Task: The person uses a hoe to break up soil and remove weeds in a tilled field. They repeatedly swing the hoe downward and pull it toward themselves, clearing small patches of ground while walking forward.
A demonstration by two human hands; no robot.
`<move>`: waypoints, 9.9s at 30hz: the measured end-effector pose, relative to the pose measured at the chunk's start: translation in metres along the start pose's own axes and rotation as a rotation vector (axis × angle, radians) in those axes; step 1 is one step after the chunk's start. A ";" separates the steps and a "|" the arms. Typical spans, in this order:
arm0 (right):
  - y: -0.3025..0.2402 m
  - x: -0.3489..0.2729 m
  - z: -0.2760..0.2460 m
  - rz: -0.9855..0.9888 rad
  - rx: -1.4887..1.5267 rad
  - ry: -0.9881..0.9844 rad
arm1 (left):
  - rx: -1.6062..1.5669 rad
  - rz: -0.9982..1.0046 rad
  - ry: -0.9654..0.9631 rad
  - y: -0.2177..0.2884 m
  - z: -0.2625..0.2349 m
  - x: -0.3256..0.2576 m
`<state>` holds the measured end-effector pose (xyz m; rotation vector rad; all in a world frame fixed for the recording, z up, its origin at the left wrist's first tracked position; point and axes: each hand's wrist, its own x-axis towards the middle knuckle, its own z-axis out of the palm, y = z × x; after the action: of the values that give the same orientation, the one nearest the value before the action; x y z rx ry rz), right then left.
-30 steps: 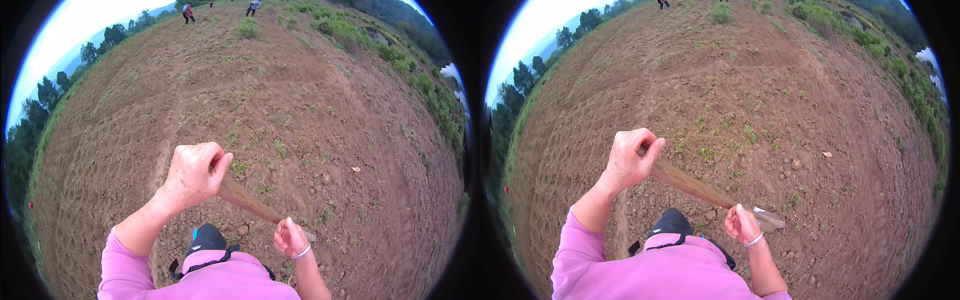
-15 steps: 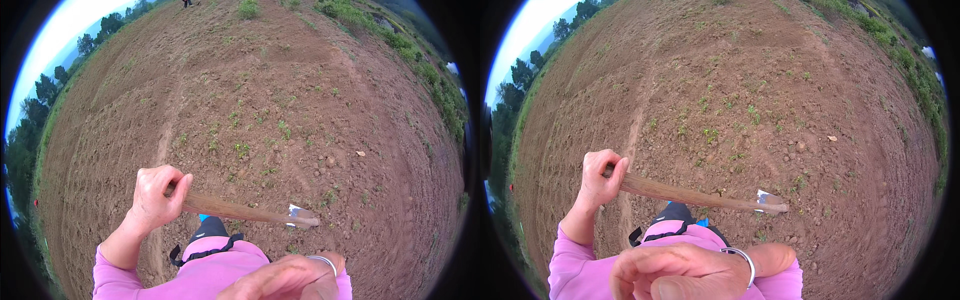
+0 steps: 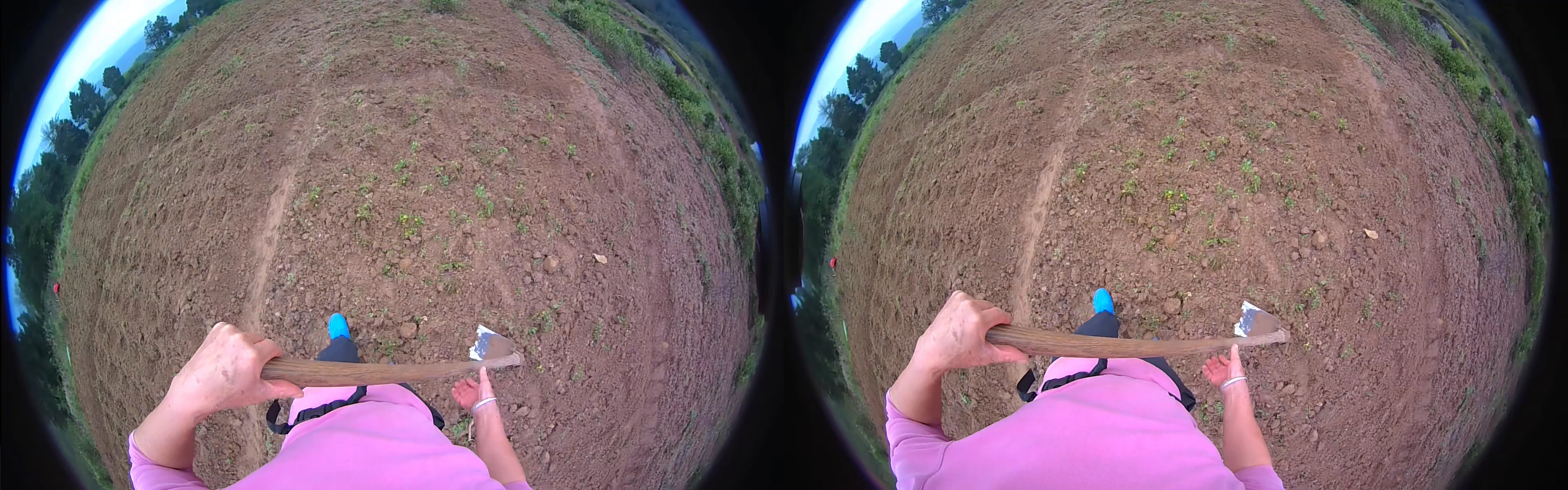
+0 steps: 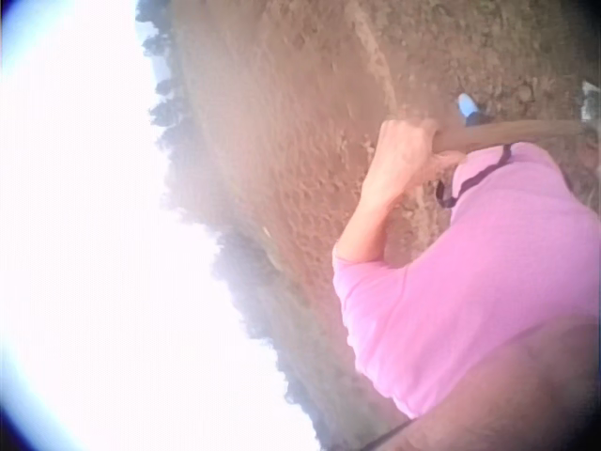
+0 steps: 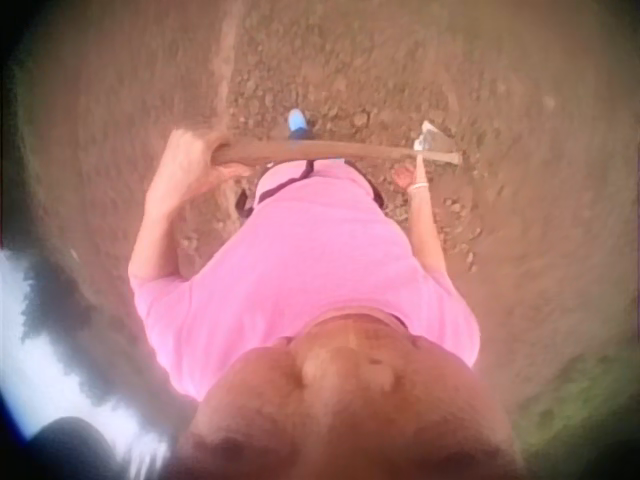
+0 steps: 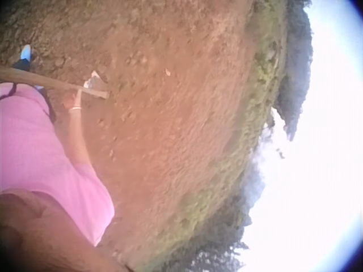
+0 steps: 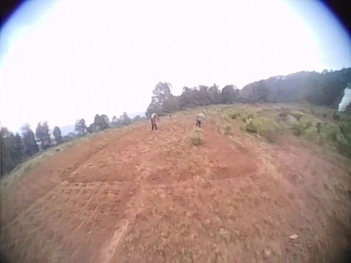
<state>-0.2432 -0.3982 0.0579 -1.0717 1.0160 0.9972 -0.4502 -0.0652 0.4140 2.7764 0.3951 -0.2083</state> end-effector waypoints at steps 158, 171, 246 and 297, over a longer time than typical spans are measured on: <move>-0.796 0.181 -0.250 -0.292 -0.026 0.161 | -0.186 -0.557 -0.862 0.609 0.399 0.520; -0.672 0.113 -0.197 -0.121 0.091 0.213 | -0.130 -0.450 -0.788 0.484 0.397 0.417; -0.467 0.148 -0.029 -0.201 -0.374 0.150 | -0.346 -0.731 -0.617 0.374 0.406 0.250; -0.481 0.192 0.055 -0.540 -0.810 0.362 | -1.376 -0.686 -0.871 0.320 0.371 0.426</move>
<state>0.2716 -0.4073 -0.0206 -2.1224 0.5178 0.7743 0.0134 -0.3764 0.0828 0.9933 0.7990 -0.8469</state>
